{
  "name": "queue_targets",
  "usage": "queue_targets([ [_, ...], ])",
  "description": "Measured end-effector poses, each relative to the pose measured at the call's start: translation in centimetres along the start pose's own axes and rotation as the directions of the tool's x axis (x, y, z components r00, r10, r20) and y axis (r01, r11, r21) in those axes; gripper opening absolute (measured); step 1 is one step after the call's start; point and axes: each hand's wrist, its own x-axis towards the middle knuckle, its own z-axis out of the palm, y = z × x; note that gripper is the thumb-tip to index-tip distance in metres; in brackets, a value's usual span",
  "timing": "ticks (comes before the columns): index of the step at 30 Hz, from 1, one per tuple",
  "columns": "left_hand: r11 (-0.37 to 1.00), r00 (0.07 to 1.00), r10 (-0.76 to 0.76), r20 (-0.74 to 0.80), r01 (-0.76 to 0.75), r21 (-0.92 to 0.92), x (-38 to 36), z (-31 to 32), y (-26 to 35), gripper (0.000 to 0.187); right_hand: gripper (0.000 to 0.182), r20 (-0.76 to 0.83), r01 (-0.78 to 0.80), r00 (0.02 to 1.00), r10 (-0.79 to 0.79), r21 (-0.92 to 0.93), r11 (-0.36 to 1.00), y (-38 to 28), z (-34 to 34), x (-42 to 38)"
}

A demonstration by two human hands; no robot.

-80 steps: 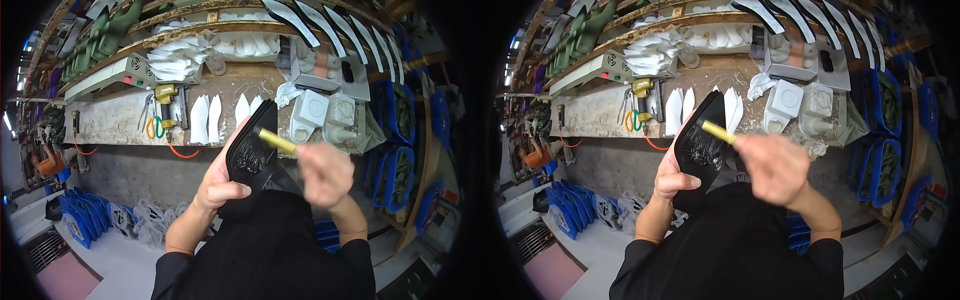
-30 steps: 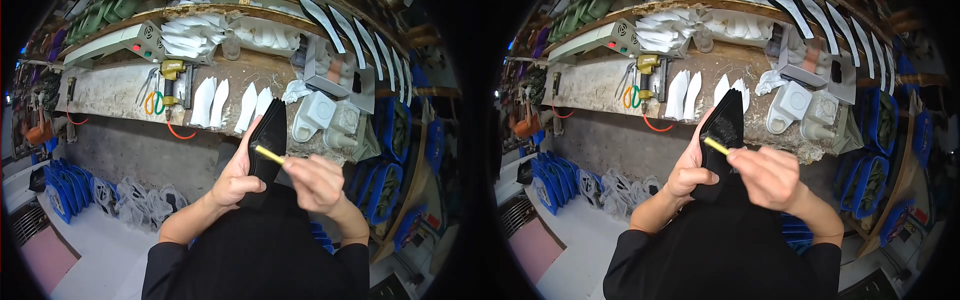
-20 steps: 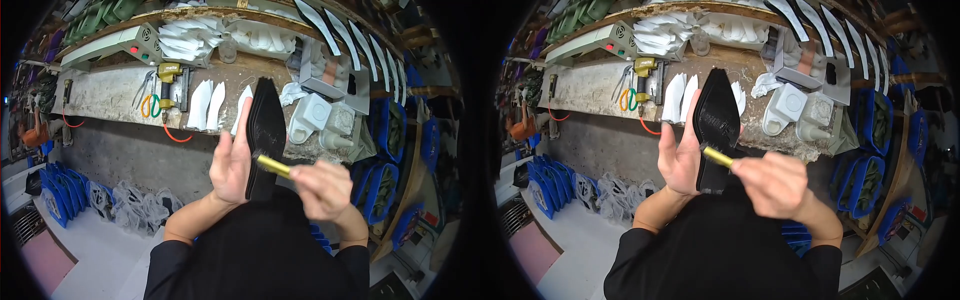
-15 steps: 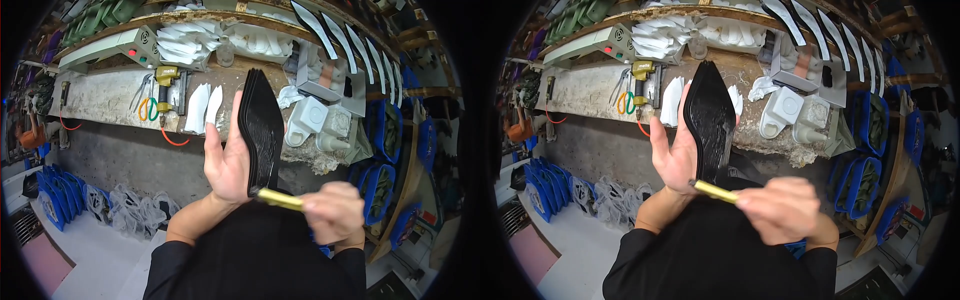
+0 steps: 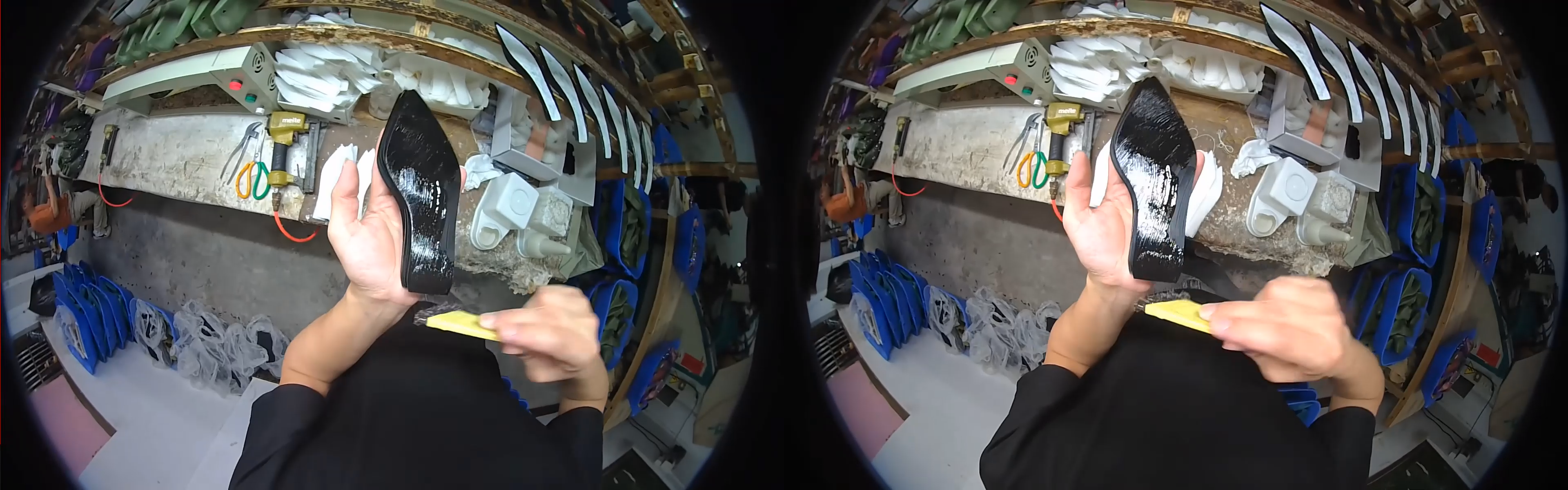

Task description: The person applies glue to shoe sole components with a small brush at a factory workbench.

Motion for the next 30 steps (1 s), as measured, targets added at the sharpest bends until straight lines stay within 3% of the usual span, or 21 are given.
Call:
queue_targets([
  [3,0.997,0.996,-0.074,-0.052,0.076,0.036,-0.5,1.1,0.7,0.059,0.016,-0.076,-0.005,0.997,0.000,-0.056,0.998,-1.4,-0.4,0.8],
  [7,0.973,0.970,-0.216,0.108,0.205,0.104,-0.1,2.2,3.0,0.059,0.012,0.241,0.033,0.970,-0.027,-0.022,0.999,-0.4,-1.6,4.6],
  [10,0.978,0.978,-0.192,0.078,0.184,0.094,-0.7,3.8,4.2,0.060,0.012,0.241,-0.008,0.971,-0.006,0.057,0.998,-1.8,-0.8,5.3],
  [12,0.973,0.976,-0.215,0.038,0.210,0.097,-0.9,5.1,4.6,0.061,0.013,-0.066,0.108,0.992,-0.104,0.052,0.993,-0.8,-1.2,9.0],
  [15,0.963,0.957,-0.270,0.105,0.269,0.026,-1.0,4.1,5.8,0.063,0.013,-0.006,0.098,0.995,-0.100,-0.119,0.988,2.0,-0.7,11.9],
  [17,0.955,0.944,-0.275,0.183,0.290,-0.064,-0.7,3.3,7.1,0.064,0.015,0.215,0.124,0.969,-0.122,0.006,0.992,1.5,0.1,11.3],
  [20,0.951,0.947,-0.274,0.166,0.293,-0.102,-0.5,3.0,8.6,0.065,0.018,0.337,-0.021,0.942,0.004,0.048,0.999,-0.3,0.8,10.7],
  [22,0.943,0.945,-0.293,0.143,0.311,-0.122,-0.5,3.1,9.5,0.066,0.014,0.143,-0.011,0.989,-0.028,0.266,0.964,-0.3,1.3,12.4],
  [24,0.940,0.943,-0.311,0.122,0.324,-0.109,-0.6,3.1,10.1,0.066,0.007,-0.039,0.026,0.999,-0.024,0.043,0.999,2.5,1.3,15.2],
  [25,0.942,0.944,-0.310,0.115,0.321,-0.095,-0.6,3.3,10.3,0.066,0.007,-0.042,0.012,0.999,-0.011,0.031,0.999,3.6,1.0,15.4],
  [27,0.950,0.950,-0.294,0.106,0.302,-0.080,-0.1,3.4,10.8,0.066,0.005,0.168,-0.095,0.981,0.099,-0.028,0.995,5.8,0.5,15.1],
  [28,0.951,0.952,-0.284,0.117,0.296,-0.094,0.4,3.4,11.2,0.066,0.007,0.218,-0.090,0.972,0.085,0.011,0.996,5.5,1.0,14.8],
  [30,0.964,0.965,-0.262,-0.018,0.262,0.037,0.6,3.5,11.7,0.068,0.008,0.261,-0.118,0.960,0.100,0.055,0.991,3.5,2.1,12.9],
])
